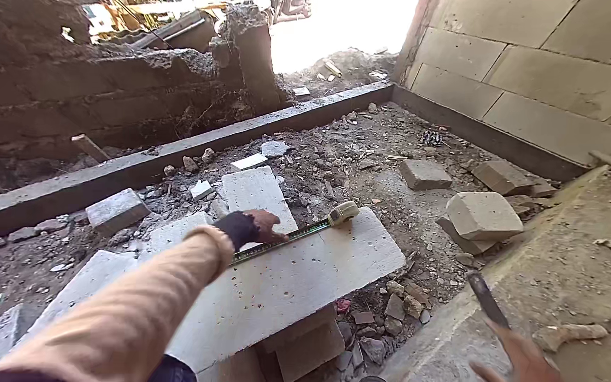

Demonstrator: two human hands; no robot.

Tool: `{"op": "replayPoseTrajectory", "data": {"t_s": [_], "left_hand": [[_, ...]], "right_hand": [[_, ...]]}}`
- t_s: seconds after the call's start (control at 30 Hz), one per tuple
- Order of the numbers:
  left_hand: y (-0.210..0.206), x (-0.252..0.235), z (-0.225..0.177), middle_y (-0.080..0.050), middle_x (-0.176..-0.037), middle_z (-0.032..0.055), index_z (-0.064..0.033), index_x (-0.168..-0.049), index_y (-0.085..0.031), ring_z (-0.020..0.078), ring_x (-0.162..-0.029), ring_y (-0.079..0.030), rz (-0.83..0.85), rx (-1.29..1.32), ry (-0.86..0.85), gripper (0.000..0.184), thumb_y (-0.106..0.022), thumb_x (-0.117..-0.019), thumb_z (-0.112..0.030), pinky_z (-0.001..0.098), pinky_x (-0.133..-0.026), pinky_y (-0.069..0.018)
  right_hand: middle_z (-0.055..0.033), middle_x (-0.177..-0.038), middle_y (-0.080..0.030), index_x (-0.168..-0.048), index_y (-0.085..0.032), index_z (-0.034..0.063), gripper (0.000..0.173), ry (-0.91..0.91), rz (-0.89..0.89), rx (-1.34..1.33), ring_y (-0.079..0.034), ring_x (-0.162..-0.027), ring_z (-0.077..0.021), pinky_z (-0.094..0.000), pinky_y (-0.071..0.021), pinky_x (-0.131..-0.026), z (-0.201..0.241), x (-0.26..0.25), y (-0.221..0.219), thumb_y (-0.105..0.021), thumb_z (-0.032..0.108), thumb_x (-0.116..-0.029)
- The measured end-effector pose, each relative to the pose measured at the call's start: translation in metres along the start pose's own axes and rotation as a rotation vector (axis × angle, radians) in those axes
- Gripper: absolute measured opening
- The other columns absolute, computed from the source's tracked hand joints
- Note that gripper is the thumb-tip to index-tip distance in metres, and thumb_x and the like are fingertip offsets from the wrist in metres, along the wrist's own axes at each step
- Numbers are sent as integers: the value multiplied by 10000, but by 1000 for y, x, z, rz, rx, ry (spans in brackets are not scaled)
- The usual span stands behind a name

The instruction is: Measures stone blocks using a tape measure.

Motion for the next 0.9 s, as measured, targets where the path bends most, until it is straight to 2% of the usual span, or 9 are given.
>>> {"op": "replayPoseTrajectory", "data": {"t_s": [0.07, 0.13, 0.27, 0.37, 0.47, 0.53, 0.63, 0.7, 0.9], "left_hand": [[13, 38, 19, -653, -1332, 198, -104, -1436, -588, 368, -1270, -605, -19, -23, -5, 665, -645, -963, -569, 602, -1090, -440], [0, 82, 53, -684, -1283, 180, -132, -1396, -631, 367, -1201, -648, -138, 60, 41, 602, -732, -928, -496, 621, -1047, -479], [-92, 165, 153, -586, -1404, 248, -118, -1452, -576, 450, -1294, -566, -324, 170, 283, 752, -790, -856, -524, 681, -1066, -436], [-164, 191, 190, -622, -1365, 206, -131, -1408, -620, 388, -1193, -646, -448, 245, 295, 704, -807, -836, -496, 620, -1005, -519], [-197, 191, 193, -642, -1349, 142, -169, -1330, -691, 328, -1198, -651, -634, 219, 218, 544, -819, -835, -354, 575, -982, -547], [-201, 189, 195, -669, -1297, 137, -175, -1276, -726, 313, -1148, -675, -712, 173, 153, 468, -801, -844, -337, 550, -946, -568], [-202, 192, 199, -726, -1164, 133, -150, -1162, -774, 301, -1039, -724, -827, 51, 51, 281, -632, -934, -231, 518, -876, -599], [-200, 198, 194, -749, -1106, 105, -153, -1106, -791, 274, -993, -741, -855, 31, 37, 265, -575, -956, -181, 497, -855, -610], [-208, 209, 184, -755, -990, 22, -191, -951, -804, 171, -890, -726, -797, 208, 48, 196, -628, -866, -194, 413, -804, -610]], "right_hand": [[-277, -1498, -469, -1576, -399, 119, 921, 211, -91, -64, -540, -1305, -464, -661, -483, -1014, 45, -77, -3, -809, 456, -822], [-241, -1499, -467, -1587, -372, 164, 949, 284, -64, -110, -589, -1242, -425, -624, -529, -973, 104, -145, 1, -858, 409, -810], [-225, -1592, -351, -1621, -290, 308, 1080, 356, -7, -55, -646, -1071, -488, -681, -550, -821, 197, -235, 0, -905, 176, -744], [-147, -1624, -337, -1602, -317, 404, 1046, 469, 53, 65, -676, -1020, -433, -646, -567, -803, 231, -267, -6, -836, 71, -757], [-168, -1443, -530, -1490, -498, 330, 757, 513, 85, 89, -673, -1070, -405, -639, -562, -851, 240, -286, -14, -791, 89, -836], [-168, -1319, -616, -1398, -590, 240, 638, 566, 94, 84, -667, -1096, -393, -636, -554, -880, 240, -295, -12, -798, 57, -823], [-142, -1253, -660, -1322, -628, 199, 552, 634, 154, 131, -659, -1130, -359, -606, -535, -943, 237, -291, -2, -829, 86, -821], [-129, -1229, -667, -1323, -633, 204, 546, 639, 173, 148, -659, -1123, -341, -586, -531, -954, 229, -282, -2, -832, 112, -823], [-78, -1185, -691, -1268, -665, 211, 490, 661, 220, 163, -665, -1106, -281, -547, -529, -968, 202, -254, -2, -850, 148, -819]]}}
Point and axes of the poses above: each hand's wrist, its own x-axis away from the middle knuckle, its own y-axis out of the back of the hand, z = x × y, the point moved 1 cm from there along -x, towards the middle knuckle
